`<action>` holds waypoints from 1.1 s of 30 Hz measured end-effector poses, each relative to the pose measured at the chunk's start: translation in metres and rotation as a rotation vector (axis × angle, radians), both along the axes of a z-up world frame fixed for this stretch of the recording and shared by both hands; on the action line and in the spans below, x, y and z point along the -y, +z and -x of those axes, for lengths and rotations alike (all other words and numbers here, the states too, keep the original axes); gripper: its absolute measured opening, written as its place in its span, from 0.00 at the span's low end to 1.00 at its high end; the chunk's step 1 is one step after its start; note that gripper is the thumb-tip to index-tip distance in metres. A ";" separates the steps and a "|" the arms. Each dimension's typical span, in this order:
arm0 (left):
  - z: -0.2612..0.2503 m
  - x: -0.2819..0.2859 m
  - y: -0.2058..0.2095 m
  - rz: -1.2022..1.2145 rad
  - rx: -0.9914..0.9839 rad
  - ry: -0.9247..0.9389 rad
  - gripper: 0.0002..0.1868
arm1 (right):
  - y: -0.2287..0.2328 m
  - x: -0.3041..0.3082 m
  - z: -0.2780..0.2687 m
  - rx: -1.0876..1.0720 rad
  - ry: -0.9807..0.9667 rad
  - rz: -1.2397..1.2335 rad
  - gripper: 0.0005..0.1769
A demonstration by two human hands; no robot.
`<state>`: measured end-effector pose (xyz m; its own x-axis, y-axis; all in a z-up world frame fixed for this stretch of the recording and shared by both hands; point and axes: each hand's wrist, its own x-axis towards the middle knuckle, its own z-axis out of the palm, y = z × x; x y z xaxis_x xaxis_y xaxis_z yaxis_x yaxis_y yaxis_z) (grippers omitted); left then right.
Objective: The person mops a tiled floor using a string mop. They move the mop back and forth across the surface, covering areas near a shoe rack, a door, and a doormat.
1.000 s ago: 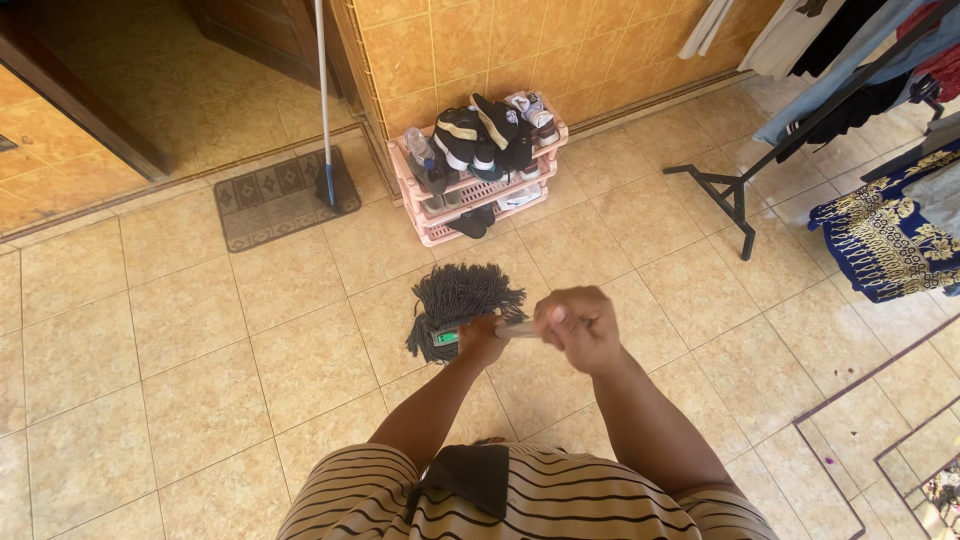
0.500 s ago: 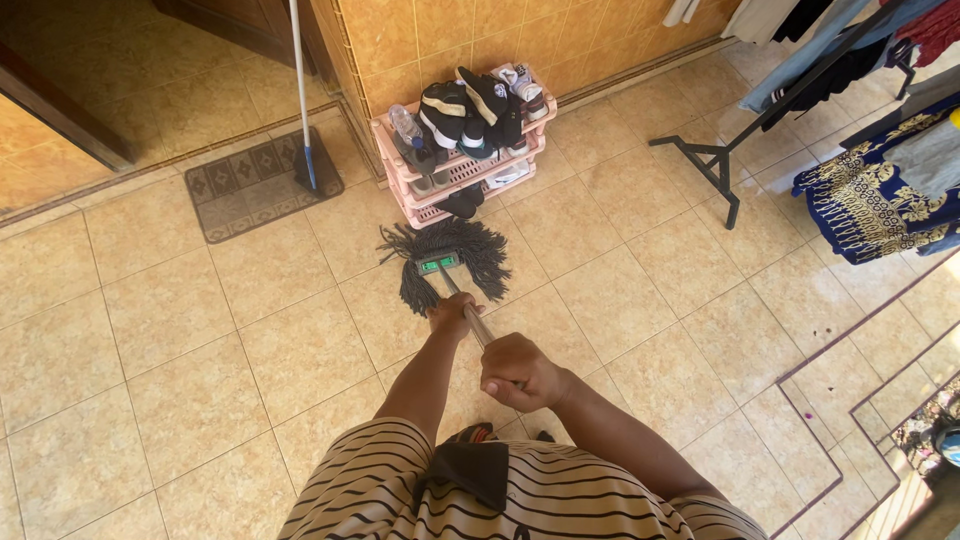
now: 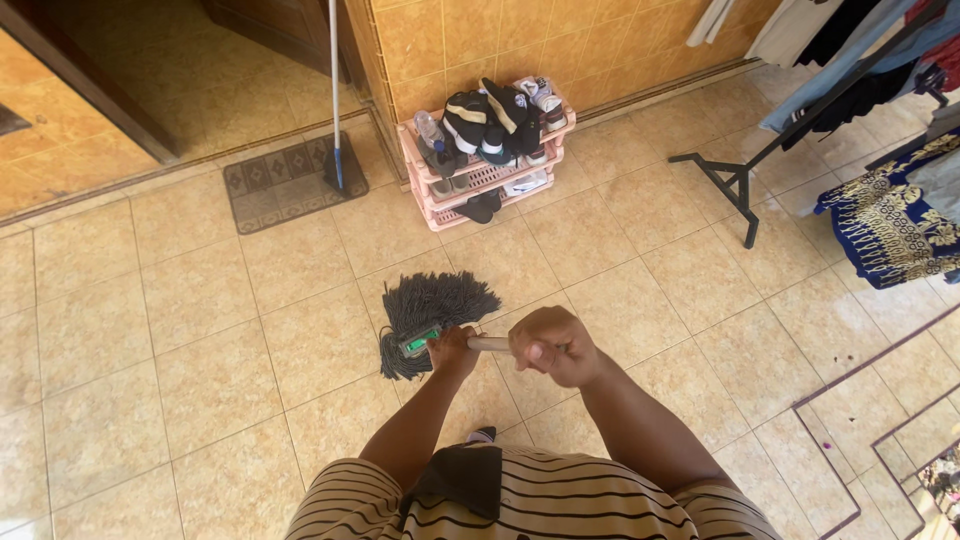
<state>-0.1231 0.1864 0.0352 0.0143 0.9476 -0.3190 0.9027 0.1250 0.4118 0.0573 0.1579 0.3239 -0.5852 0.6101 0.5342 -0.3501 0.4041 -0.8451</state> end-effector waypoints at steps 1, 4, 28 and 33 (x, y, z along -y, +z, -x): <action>0.004 0.003 -0.003 0.007 0.010 0.013 0.19 | -0.007 0.005 0.004 -0.004 0.013 -0.034 0.24; 0.015 0.011 -0.016 0.045 -0.017 0.063 0.20 | -0.030 0.028 0.016 0.001 0.063 -0.116 0.23; 0.037 0.017 -0.037 -0.013 0.091 0.286 0.20 | -0.020 0.028 0.044 0.092 0.010 -0.093 0.26; 0.097 0.000 -0.046 0.020 0.124 0.291 0.17 | -0.066 0.031 0.102 0.081 0.111 -0.227 0.24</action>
<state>-0.2205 0.1860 -0.0112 -0.2168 0.9112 -0.3502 0.7706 0.3800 0.5116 -0.0447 0.1266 0.2578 -0.6880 0.4095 0.5991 -0.3381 0.5496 -0.7640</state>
